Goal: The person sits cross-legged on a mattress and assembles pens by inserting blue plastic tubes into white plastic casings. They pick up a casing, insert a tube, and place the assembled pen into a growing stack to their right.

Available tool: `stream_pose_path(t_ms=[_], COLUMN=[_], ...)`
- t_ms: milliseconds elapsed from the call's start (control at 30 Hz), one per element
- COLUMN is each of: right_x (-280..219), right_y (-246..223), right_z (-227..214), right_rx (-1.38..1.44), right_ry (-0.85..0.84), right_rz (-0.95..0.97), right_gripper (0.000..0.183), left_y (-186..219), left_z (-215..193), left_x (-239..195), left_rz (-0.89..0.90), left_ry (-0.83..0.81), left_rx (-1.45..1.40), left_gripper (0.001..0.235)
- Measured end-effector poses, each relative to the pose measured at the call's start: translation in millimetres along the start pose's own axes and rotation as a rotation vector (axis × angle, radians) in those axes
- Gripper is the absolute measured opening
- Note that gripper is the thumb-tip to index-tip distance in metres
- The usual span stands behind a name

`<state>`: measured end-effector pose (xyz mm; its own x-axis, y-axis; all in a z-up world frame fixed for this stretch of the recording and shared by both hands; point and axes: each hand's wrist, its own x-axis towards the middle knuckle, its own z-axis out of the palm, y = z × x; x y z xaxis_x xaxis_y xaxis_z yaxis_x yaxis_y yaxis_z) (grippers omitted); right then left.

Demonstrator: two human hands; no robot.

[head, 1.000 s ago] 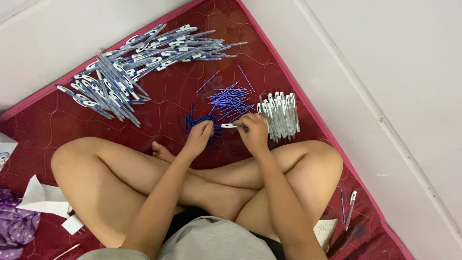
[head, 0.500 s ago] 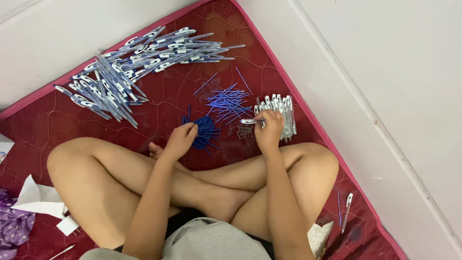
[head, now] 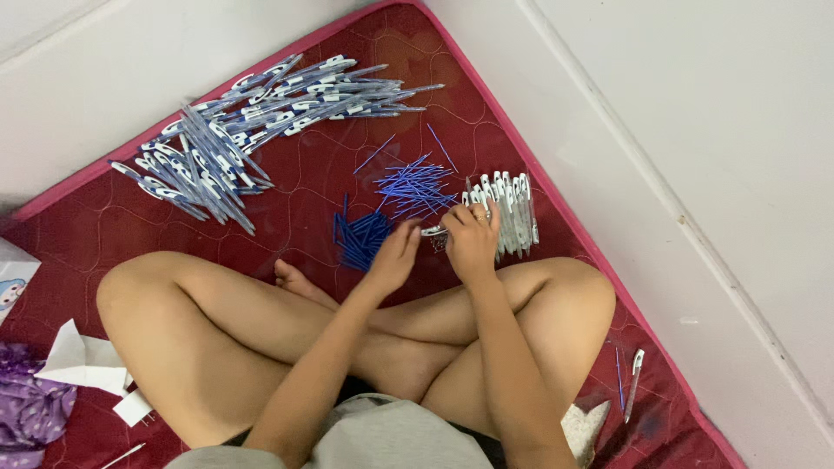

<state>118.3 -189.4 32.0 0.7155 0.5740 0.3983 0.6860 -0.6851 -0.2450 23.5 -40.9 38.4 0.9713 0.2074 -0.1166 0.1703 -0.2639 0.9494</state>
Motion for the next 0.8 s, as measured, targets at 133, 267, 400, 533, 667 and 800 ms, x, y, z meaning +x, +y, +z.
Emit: stream_pose_path(t_ms=[133, 267, 400, 533, 667, 800], right_x=[-2.6, -4.2, -3.5, -7.4, -8.0, -4.1], right_y=[8.2, 21.6, 19.8, 26.2, 25.8, 23.0], right_z=[2.7, 7.9, 6.1, 18.8, 15.9, 5.8], right_rx=[-0.021, -0.032, -0.081, -0.117, -0.155, -0.156], right_ry=[-0.016, -0.009, -0.02, -0.045, -0.012, -0.007], right_rz=[0.009, 0.116, 0.091, 0.073, 0.1, 0.139], right_gripper=[0.021, 0.022, 0.022, 0.02, 0.019, 0.018], left_y=[-32.9, -45.8, -32.3, -30.0, -38.9, -35.7], left_z=[24.0, 6.6, -16.6, -18.9, -21.2, -28.4], left_x=[11.6, 13.2, 11.4, 12.0, 14.7, 20.9], left_rz=[-0.047, -0.023, -0.068, -0.011, 0.127, 0.186], left_ry=[0.062, 0.222, 0.257, 0.301, 0.46, 0.555], left_rx=[-0.009, 0.495, 0.739, 0.89, 1.087, 1.151], left_gripper=[0.051, 0.038, 0.037, 0.037, 0.04, 0.041])
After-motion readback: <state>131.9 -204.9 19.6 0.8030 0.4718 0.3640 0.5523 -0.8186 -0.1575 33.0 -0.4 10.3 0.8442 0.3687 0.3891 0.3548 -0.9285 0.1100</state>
